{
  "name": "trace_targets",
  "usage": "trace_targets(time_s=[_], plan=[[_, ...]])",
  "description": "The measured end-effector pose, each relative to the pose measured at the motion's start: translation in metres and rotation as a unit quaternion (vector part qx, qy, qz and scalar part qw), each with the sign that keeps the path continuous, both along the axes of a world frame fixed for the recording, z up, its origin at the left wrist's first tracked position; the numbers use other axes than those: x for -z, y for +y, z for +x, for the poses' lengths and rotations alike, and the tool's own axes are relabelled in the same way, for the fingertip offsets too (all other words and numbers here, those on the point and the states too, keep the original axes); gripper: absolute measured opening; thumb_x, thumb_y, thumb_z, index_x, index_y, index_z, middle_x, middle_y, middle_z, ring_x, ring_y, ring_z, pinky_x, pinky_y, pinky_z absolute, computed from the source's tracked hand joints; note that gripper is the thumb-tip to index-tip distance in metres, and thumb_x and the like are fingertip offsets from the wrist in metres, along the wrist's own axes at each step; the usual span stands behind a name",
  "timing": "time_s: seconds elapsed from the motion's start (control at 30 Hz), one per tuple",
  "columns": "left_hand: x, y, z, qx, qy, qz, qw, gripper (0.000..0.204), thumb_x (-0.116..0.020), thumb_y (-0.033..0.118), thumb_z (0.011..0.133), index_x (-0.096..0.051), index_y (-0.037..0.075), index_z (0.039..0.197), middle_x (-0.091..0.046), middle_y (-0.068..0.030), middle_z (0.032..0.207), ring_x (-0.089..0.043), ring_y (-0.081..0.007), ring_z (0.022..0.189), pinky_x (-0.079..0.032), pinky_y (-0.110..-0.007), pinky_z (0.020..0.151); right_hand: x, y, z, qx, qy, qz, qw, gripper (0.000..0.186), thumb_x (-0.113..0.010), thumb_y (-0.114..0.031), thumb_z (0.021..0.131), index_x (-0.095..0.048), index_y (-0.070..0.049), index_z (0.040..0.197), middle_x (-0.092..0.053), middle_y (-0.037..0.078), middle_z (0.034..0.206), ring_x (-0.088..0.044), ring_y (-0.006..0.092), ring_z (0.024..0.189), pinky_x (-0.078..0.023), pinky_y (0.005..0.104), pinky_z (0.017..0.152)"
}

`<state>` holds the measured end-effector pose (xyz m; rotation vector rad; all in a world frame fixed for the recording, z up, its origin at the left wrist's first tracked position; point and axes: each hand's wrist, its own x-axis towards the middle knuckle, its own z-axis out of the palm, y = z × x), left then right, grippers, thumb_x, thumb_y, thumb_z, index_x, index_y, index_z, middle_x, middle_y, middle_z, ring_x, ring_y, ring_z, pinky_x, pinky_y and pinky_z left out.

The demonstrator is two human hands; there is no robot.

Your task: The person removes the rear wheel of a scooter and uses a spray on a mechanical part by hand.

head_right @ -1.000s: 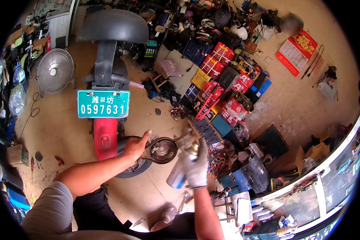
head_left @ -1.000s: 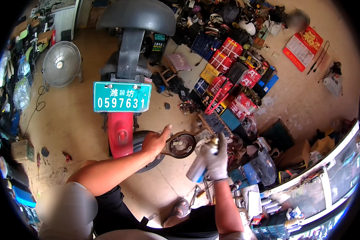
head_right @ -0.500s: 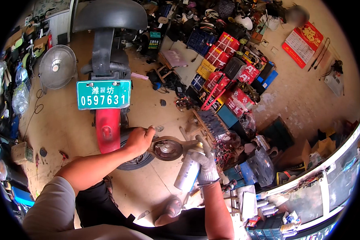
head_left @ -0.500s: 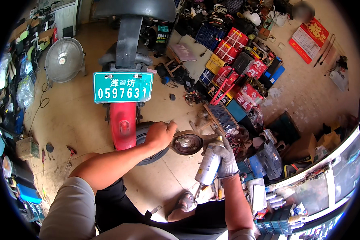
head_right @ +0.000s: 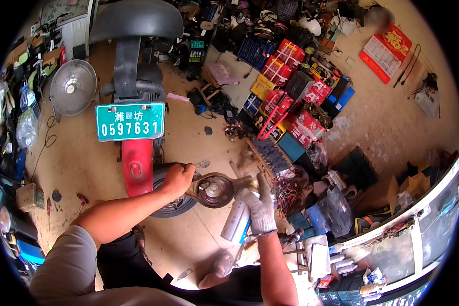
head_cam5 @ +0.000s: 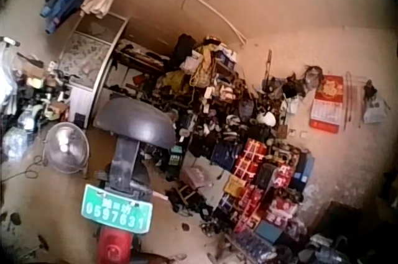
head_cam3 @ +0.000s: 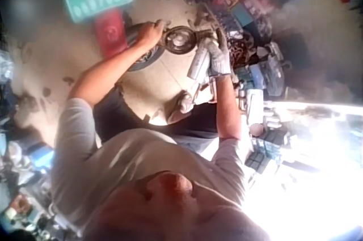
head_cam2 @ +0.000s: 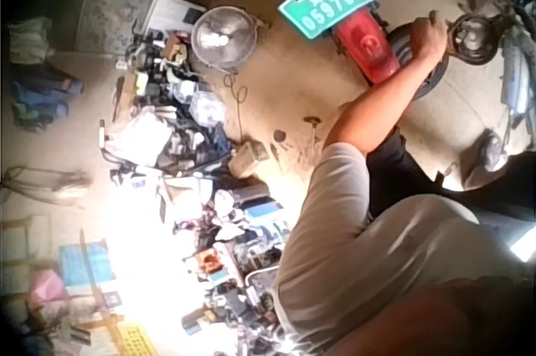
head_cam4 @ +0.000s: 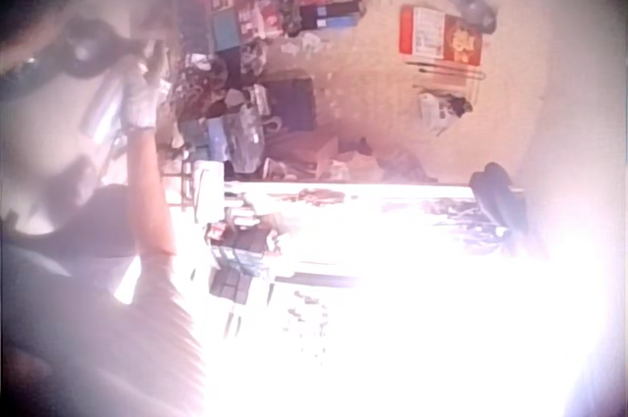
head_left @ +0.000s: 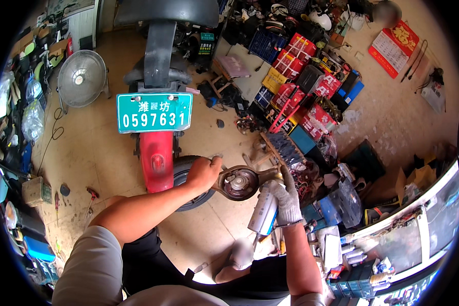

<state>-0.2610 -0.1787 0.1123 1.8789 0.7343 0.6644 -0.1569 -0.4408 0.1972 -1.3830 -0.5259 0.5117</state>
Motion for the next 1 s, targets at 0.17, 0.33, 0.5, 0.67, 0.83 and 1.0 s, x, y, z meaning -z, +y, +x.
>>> trace_targets(time_s=[0.17, 0.33, 0.5, 0.67, 0.83, 1.0], plan=[[-0.034, -0.009, -0.012, 0.039, 0.005, -0.198, 0.979, 0.076, -0.058, 0.061, 0.104, -0.071, -0.010, 0.082, -0.068, -0.0177, 0.064, -0.067, -0.0308, 0.048, -0.046, -0.043, 0.037, -0.016, -0.003, -0.004, 0.054, -0.257, -0.050, 0.964, 0.079, -0.075, -0.013, 0.097, -0.035, -0.001, 0.165, -0.060, 0.014, 0.139, -0.065, 0.0184, 0.116, -0.058, 0.0342, 0.098], [-0.031, -0.011, -0.007, 0.037, 0.028, -0.175, 0.984, 0.080, -0.059, 0.065, 0.103, -0.071, -0.012, 0.083, -0.067, -0.0183, 0.064, -0.067, -0.0303, 0.046, -0.046, -0.042, 0.035, -0.024, 0.017, -0.054, -0.017, -0.358, -0.162, 0.920, 0.065, -0.080, -0.009, 0.093, -0.050, -0.007, 0.151, -0.063, 0.016, 0.132, -0.068, 0.0284, 0.117, -0.057, 0.0396, 0.103], [-0.037, -0.019, -0.005, 0.048, 0.102, -0.110, 0.987, 0.085, -0.056, 0.067, 0.103, -0.070, -0.013, 0.079, -0.071, -0.0255, 0.071, -0.072, -0.0371, 0.056, -0.059, -0.048, 0.057, -0.011, 0.038, -0.070, -0.044, -0.508, -0.207, 0.835, 0.063, -0.083, -0.017, 0.090, -0.055, -0.004, 0.145, -0.060, 0.026, 0.143, -0.064, 0.0483, 0.126, -0.057, 0.0509, 0.104], [-0.035, -0.017, -0.005, 0.061, 0.115, -0.117, 0.985, 0.086, -0.058, 0.069, 0.102, -0.066, -0.012, 0.077, -0.065, -0.0188, 0.063, -0.065, -0.0313, 0.044, -0.048, -0.047, 0.039, -0.001, 0.046, -0.069, -0.055, -0.528, -0.200, 0.823, 0.060, -0.082, -0.018, 0.091, -0.054, -0.004, 0.142, -0.061, 0.028, 0.138, -0.065, 0.0497, 0.122, -0.057, 0.0524, 0.100], [-0.052, -0.022, -0.012, 0.082, 0.156, -0.120, 0.977, 0.090, -0.055, 0.072, 0.101, -0.066, -0.013, 0.074, -0.065, -0.0237, 0.063, -0.066, -0.0352, 0.046, -0.053, -0.049, 0.047, 0.005, 0.048, -0.066, -0.067, -0.508, -0.217, 0.831, 0.060, -0.082, -0.016, 0.090, -0.054, -0.002, 0.141, -0.061, 0.028, 0.136, -0.064, 0.0498, 0.122, -0.056, 0.0531, 0.101], [-0.051, -0.023, -0.013, 0.091, 0.164, -0.103, 0.977, 0.092, -0.052, 0.073, 0.101, -0.067, -0.012, 0.070, -0.066, -0.0262, 0.062, -0.070, -0.0378, 0.052, -0.058, -0.051, 0.057, 0.011, 0.051, -0.061, -0.075, -0.503, -0.218, 0.833, 0.058, -0.082, -0.014, 0.089, -0.055, 0.001, 0.138, -0.063, 0.028, 0.134, -0.064, 0.0487, 0.122, -0.055, 0.0517, 0.103]])
